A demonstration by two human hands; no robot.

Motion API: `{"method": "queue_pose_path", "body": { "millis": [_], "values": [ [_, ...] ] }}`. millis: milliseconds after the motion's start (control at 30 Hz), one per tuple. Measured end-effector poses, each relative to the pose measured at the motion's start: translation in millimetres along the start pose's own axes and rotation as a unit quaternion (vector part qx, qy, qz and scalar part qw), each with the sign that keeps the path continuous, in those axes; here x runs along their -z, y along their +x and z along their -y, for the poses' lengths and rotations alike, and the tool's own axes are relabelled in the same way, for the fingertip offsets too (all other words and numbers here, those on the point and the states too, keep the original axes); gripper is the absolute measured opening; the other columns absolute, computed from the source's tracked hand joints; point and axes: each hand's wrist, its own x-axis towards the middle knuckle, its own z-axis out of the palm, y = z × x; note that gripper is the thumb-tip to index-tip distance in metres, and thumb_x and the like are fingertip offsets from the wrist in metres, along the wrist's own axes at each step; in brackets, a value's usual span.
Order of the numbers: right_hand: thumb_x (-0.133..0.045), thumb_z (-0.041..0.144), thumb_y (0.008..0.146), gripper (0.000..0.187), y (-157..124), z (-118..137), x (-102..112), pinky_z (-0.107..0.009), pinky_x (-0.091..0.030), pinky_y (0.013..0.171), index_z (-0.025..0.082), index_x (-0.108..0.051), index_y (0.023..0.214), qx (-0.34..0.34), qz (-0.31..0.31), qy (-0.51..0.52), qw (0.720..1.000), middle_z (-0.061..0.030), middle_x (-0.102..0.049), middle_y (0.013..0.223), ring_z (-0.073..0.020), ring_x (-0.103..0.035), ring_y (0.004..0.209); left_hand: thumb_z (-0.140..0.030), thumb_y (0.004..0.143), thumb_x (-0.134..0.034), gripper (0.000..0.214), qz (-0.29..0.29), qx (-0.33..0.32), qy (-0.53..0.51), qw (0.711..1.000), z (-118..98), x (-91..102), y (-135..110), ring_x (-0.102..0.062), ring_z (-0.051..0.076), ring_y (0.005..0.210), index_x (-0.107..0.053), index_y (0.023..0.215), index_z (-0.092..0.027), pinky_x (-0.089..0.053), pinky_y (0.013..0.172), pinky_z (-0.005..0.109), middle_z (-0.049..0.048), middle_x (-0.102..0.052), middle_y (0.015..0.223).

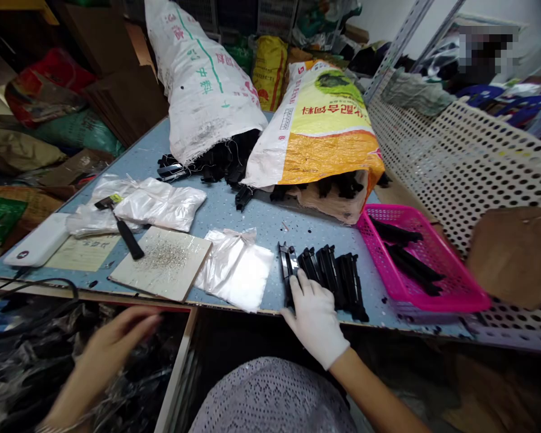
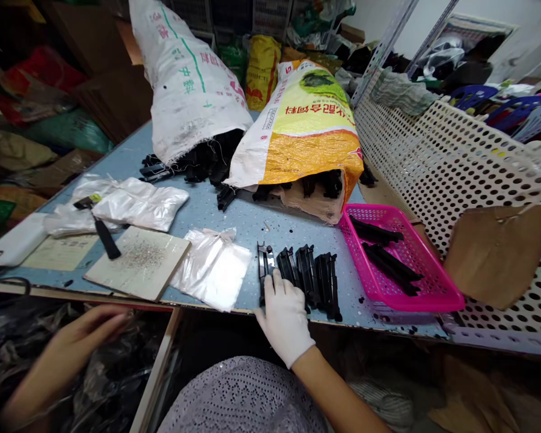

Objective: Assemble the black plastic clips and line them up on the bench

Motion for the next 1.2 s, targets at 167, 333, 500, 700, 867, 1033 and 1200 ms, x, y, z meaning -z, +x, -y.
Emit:
{"method": "queue_pose_path", "body": {
  "millis": [167, 333, 500, 700, 867, 1033, 1200],
  "values": [
    [-0.058, 0.028, 0.085, 0.062, 22.2, 14.9, -10.9, -0.042, -0.044, 0.088, 0.01, -0.041, 0.142, -0.063, -0.007, 0.019, 0.998, -0.0226, -0.029, 0.156, -0.033, -0.052, 0.113, -0.031, 0.087, -0.06, 0.014, 0.069, -0.22, 0.089, 0.969, -56.3, -150.3, 40.5, -0.061, 0.024, 0.088, -0.066, 0.087, -0.019, -0.05, 0.083, 0.039, 0.0087, -0.065, 0.094],
    [-0.057, 0.024, 0.083, 0.067, 46.6, 13.3, -5.8, -0.035, -0.049, 0.076, 0.009, -0.036, 0.145, -0.119, 0.028, 0.062, 0.991, -0.0223, -0.056, 0.13, -0.0313, -0.058, 0.104, -0.024, 0.089, -0.053, 0.021, 0.079, -0.213, 0.093, 0.969, -57.7, -184.9, 63.7, -0.06, 0.021, 0.081, -0.066, 0.073, -0.019, -0.048, 0.077, 0.034, 0.0067, -0.061, 0.085],
    [-0.058, 0.027, 0.085, 0.046, 55.4, -16.1, 22.5, -0.041, -0.048, 0.086, 0.013, -0.056, 0.128, -0.116, 0.06, 0.249, 0.96, -0.0133, -0.067, 0.105, -0.029, -0.062, 0.097, -0.03, 0.084, -0.061, 0.016, 0.088, -0.184, 0.05, 0.978, -37.2, -167.0, 77.6, -0.063, 0.017, 0.069, -0.064, 0.072, -0.019, -0.049, 0.065, 0.028, 0.0015, -0.064, 0.072],
    [-0.057, 0.044, 0.088, 0.034, 3.2, -26.3, 31.9, -0.024, -0.05, 0.062, 0.014, -0.07, 0.098, -0.102, 0.207, 0.751, 0.619, -0.0079, -0.067, 0.091, -0.0159, -0.062, 0.075, -0.023, 0.088, -0.053, 0.009, 0.059, -0.198, 0.02, 0.978, -31.9, -174.5, 69.2, -0.067, 0.016, 0.073, -0.062, 0.091, -0.02, -0.053, 0.067, 0.027, 0.0011, -0.07, 0.081],
    [-0.06, 0.048, 0.087, 0.038, -18.4, 1.8, -7.1, -0.017, -0.049, 0.051, 0.01, -0.064, 0.095, -0.254, 0.254, 0.853, 0.378, -0.0078, -0.066, 0.072, -0.0094, -0.059, 0.053, -0.016, 0.092, -0.046, 0.027, 0.046, -0.263, 0.028, 0.963, -26.4, -162.6, 69.4, -0.065, 0.021, 0.108, -0.068, 0.107, -0.02, -0.05, 0.099, 0.039, 0.0085, -0.069, 0.114],
    [-0.061, 0.05, 0.087, 0.044, -8.9, 2.8, -21.0, -0.012, -0.043, 0.041, 0.009, -0.063, 0.101, -0.251, 0.321, 0.867, 0.287, -0.0078, -0.066, 0.072, -0.0065, -0.056, 0.045, -0.008, 0.093, -0.042, 0.048, 0.031, -0.405, 0.121, 0.906, -36.2, -148.8, 58.9, -0.058, 0.024, 0.121, -0.053, 0.138, -0.023, -0.051, 0.102, 0.042, 0.0118, -0.059, 0.134],
    [-0.055, 0.054, 0.088, 0.042, 10.8, 8.6, -34.7, -0.012, -0.031, 0.032, 0.013, -0.062, 0.088, -0.246, 0.336, 0.87, 0.266, -0.0017, -0.062, 0.067, -0.004, -0.042, 0.04, 0.0, 0.091, -0.04, 0.066, 0.126, -0.525, 0.119, 0.833, -55.5, -155.6, 17.0, -0.06, 0.022, 0.114, -0.031, 0.152, -0.024, -0.056, 0.095, 0.041, 0.0134, -0.058, 0.135]
  ]
}}
